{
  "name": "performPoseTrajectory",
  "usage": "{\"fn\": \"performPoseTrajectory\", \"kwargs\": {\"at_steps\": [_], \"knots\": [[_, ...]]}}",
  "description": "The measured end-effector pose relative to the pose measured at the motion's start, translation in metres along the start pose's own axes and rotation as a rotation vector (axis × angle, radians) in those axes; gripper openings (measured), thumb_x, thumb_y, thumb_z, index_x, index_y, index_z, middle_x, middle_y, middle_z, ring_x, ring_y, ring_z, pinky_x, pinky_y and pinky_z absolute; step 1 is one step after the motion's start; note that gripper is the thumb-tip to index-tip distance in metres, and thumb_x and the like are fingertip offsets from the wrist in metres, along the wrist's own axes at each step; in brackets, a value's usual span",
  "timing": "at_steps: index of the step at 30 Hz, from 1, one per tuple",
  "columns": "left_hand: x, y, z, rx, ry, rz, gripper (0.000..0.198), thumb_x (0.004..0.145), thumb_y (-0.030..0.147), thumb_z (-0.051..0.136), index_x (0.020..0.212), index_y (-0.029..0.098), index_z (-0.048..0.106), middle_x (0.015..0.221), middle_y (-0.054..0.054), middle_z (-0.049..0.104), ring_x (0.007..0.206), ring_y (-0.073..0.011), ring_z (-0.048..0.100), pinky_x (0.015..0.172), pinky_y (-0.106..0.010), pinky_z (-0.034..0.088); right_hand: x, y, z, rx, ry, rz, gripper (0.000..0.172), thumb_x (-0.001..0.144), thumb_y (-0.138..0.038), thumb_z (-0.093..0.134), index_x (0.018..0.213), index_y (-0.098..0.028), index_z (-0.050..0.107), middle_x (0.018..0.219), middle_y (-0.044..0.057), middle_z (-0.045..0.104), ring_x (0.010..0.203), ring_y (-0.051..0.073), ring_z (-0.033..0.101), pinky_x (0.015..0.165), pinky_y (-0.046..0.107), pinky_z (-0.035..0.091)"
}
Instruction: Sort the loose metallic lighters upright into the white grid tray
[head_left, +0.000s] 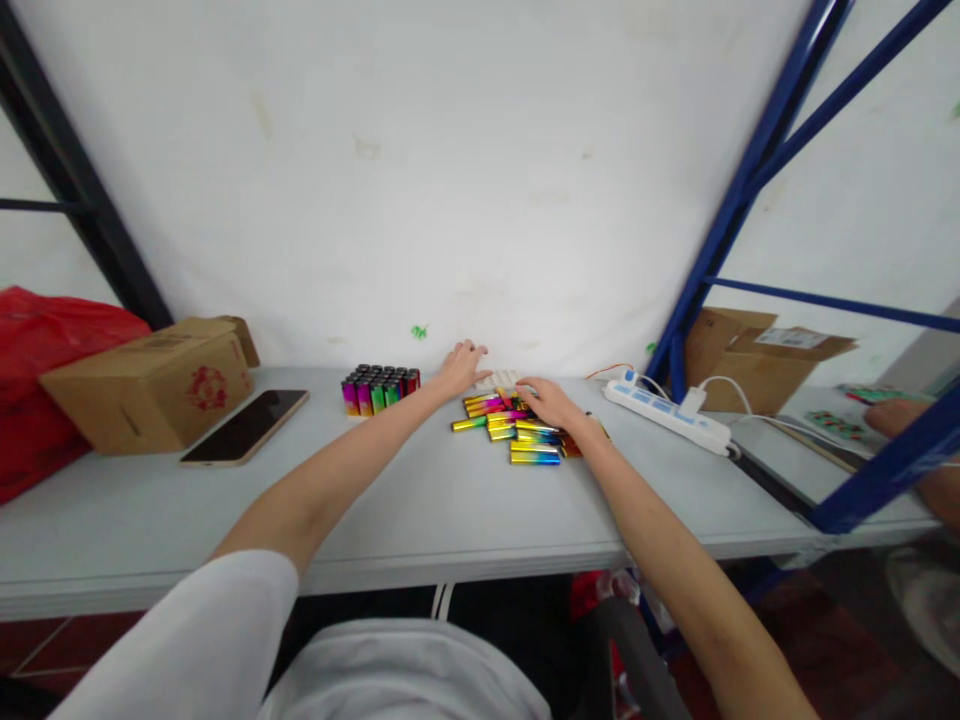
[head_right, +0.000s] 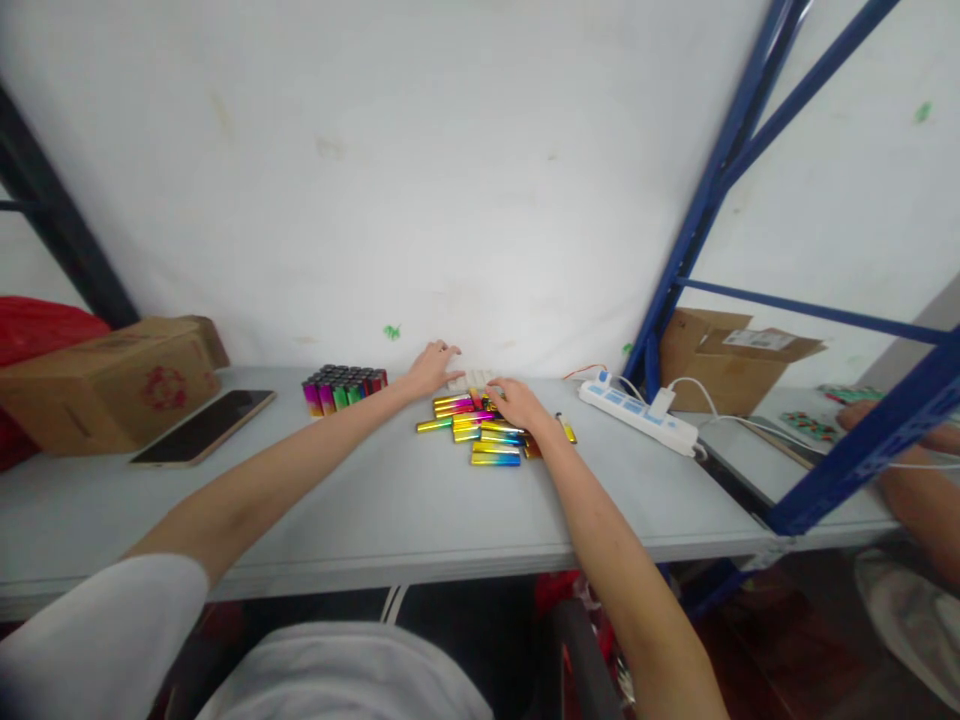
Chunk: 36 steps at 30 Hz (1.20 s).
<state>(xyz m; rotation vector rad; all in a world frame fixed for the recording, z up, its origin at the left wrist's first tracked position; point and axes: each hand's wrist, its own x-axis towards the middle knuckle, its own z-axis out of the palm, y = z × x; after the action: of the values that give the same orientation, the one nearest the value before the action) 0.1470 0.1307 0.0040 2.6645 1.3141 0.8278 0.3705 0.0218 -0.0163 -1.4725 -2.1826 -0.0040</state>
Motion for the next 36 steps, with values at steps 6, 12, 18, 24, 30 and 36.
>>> {"fn": "performPoseTrajectory", "kwargs": {"at_steps": [6, 12, 18, 24, 30, 36], "knots": [[-0.017, -0.004, -0.003, 0.086, -0.148, 0.074, 0.032, 0.086, 0.037, 0.071, 0.114, 0.023, 0.074, 0.111, -0.013, 0.065, 0.115, -0.0340, 0.055, 0.102, -0.046, 0.044, 0.002, -0.002, 0.001, -0.059, 0.001, 0.027, 0.041, 0.108, -0.037, 0.041, 0.120, -0.011, 0.071, 0.120, 0.016, 0.073, 0.112, 0.023, 0.066, 0.101, 0.034, 0.045], [-0.010, 0.006, 0.000, 0.097, -0.119, 0.009, 0.039, 0.083, 0.035, 0.072, 0.119, 0.020, 0.070, 0.118, -0.016, 0.062, 0.118, -0.0374, 0.055, 0.101, -0.051, 0.045, 0.002, -0.007, 0.004, -0.109, 0.012, 0.062, 0.038, 0.107, -0.037, 0.043, 0.116, -0.013, 0.072, 0.116, 0.016, 0.072, 0.109, 0.022, 0.066, 0.100, 0.032, 0.045], [-0.033, 0.024, -0.030, 0.015, -0.010, 0.060, 0.043, 0.093, 0.039, 0.057, 0.131, 0.020, 0.061, 0.125, -0.015, 0.056, 0.123, -0.0332, 0.053, 0.109, -0.050, 0.041, -0.008, -0.015, -0.009, -0.037, 0.125, -0.019, 0.034, 0.106, -0.035, 0.044, 0.115, -0.015, 0.070, 0.117, 0.014, 0.070, 0.113, 0.023, 0.062, 0.105, 0.037, 0.044], [-0.132, 0.007, -0.126, 0.082, 0.254, 0.153, 0.037, 0.095, 0.047, 0.046, 0.114, 0.023, 0.068, 0.118, -0.009, 0.059, 0.117, -0.0286, 0.057, 0.112, -0.045, 0.042, -0.010, -0.080, -0.015, 0.123, 0.231, -0.211, 0.036, 0.108, -0.040, 0.038, 0.123, -0.018, 0.063, 0.122, 0.012, 0.066, 0.119, 0.023, 0.058, 0.108, 0.037, 0.042], [-0.229, -0.057, -0.152, 0.182, 0.248, -0.228, 0.067, 0.084, 0.058, 0.049, 0.139, 0.021, 0.055, 0.126, -0.013, 0.060, 0.123, -0.0353, 0.057, 0.113, -0.049, 0.043, 0.036, -0.178, 0.006, -0.030, 0.083, -0.335, 0.056, 0.106, -0.056, 0.035, 0.148, -0.022, 0.045, 0.134, 0.016, 0.059, 0.121, 0.032, 0.056, 0.107, 0.051, 0.042], [-0.246, -0.075, -0.119, 0.205, 0.043, -0.358, 0.106, 0.072, 0.076, 0.057, 0.153, 0.011, 0.036, 0.150, -0.024, 0.048, 0.145, -0.0423, 0.039, 0.120, -0.052, 0.033, 0.099, -0.227, 0.050, -0.161, -0.093, -0.255, 0.078, 0.097, -0.076, 0.034, 0.157, -0.027, 0.035, 0.136, 0.021, 0.057, 0.117, 0.040, 0.059, 0.094, 0.055, 0.050]]}}
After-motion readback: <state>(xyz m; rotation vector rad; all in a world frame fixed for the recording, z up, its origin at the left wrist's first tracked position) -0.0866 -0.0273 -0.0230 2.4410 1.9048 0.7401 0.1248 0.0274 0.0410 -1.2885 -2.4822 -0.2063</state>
